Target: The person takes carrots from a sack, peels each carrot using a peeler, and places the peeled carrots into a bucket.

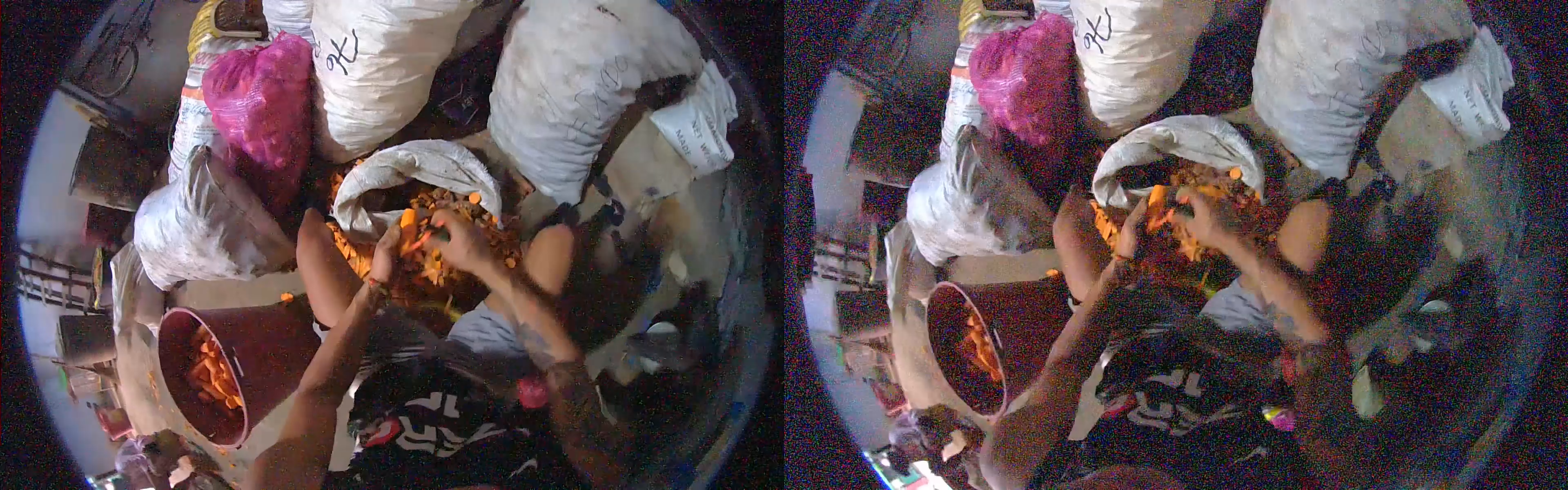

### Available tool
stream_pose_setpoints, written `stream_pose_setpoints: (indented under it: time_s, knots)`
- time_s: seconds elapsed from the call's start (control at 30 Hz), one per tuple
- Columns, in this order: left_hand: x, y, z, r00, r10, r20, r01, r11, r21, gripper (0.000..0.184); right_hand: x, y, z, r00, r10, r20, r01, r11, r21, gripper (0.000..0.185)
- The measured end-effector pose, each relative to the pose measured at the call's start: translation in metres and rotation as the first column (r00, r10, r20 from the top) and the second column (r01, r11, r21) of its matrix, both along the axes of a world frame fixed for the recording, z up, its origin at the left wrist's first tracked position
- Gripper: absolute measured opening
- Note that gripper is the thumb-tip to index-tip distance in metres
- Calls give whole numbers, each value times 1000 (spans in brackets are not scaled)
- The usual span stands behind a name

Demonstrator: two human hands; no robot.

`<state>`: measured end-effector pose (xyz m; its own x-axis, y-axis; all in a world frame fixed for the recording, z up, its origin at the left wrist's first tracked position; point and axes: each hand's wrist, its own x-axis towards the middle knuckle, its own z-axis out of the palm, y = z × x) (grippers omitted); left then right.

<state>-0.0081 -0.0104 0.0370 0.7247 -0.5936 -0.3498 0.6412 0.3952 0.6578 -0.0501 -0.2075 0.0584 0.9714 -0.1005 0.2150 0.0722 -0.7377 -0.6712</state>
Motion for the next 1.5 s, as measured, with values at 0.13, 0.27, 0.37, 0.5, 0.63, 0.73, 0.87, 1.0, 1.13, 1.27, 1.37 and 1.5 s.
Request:
stream_pose_setpoints:
  time_s: [0.13, 0.27, 0.37, 0.5, 0.63, 0.73, 0.87, 1.0, 1.13, 1.27, 1.37, 1.5]
  knots:
    - [-5, 5, 14, 997, -57, 53, 56, 998, 23, 54, 16, -17, 4, 913, -377, -157, 408, 840, 357, 54]
    - [-3, 6, -24, 991, -58, -123, 43, 992, -120, 49, 6, -10, 9, 961, -189, -203, 252, 899, 357, 56]
    - [-7, 0, 0, 988, -35, 151, 23, 996, 84, 45, -4, 3, 6, 995, 41, 93, -34, 996, -79, 49]
    - [-7, 8, 6, 995, -95, 14, 95, 995, -31, 44, 20, -33, 7, 914, -383, -133, 393, 756, 524, 41]
    - [0, 8, -16, 996, -51, 75, 51, 999, 0, 42, -6, 9, 22, 984, 165, 66, -156, 980, -122, 44]
    - [-11, 9, -11, 997, -45, 62, 42, 998, 45, 41, 10, -16, 1, 953, -197, -230, 245, 949, 200, 46]
    - [-8, 10, -15, 998, -31, -51, 29, 998, -54, 40, 33, -42, -74, 952, -298, 72, 222, 833, 507, 40]
    - [-3, 5, -10, 954, 0, 300, -29, 996, 89, 36, 0, 10, 16, 974, -9, 227, 29, 996, -86, 36]
    - [-10, 7, 7, 997, -21, -74, 18, 999, -39, 37, 41, -56, -62, 899, -423, 109, 335, 828, 450, 23]
    - [3, 2, -11, 997, 0, -76, -1, 1000, -21, 38, 5, 7, 1, 980, -154, 124, 144, 986, 85, 31]
    - [-6, 0, -20, 999, -7, -33, 8, 999, 31, 39, 13, -15, -16, 970, -195, 146, 182, 978, 99, 35]
    - [-2, 8, -16, 1000, -27, -12, 27, 999, 30, 43, 20, -24, -6, 953, -298, -61, 293, 847, 444, 32]
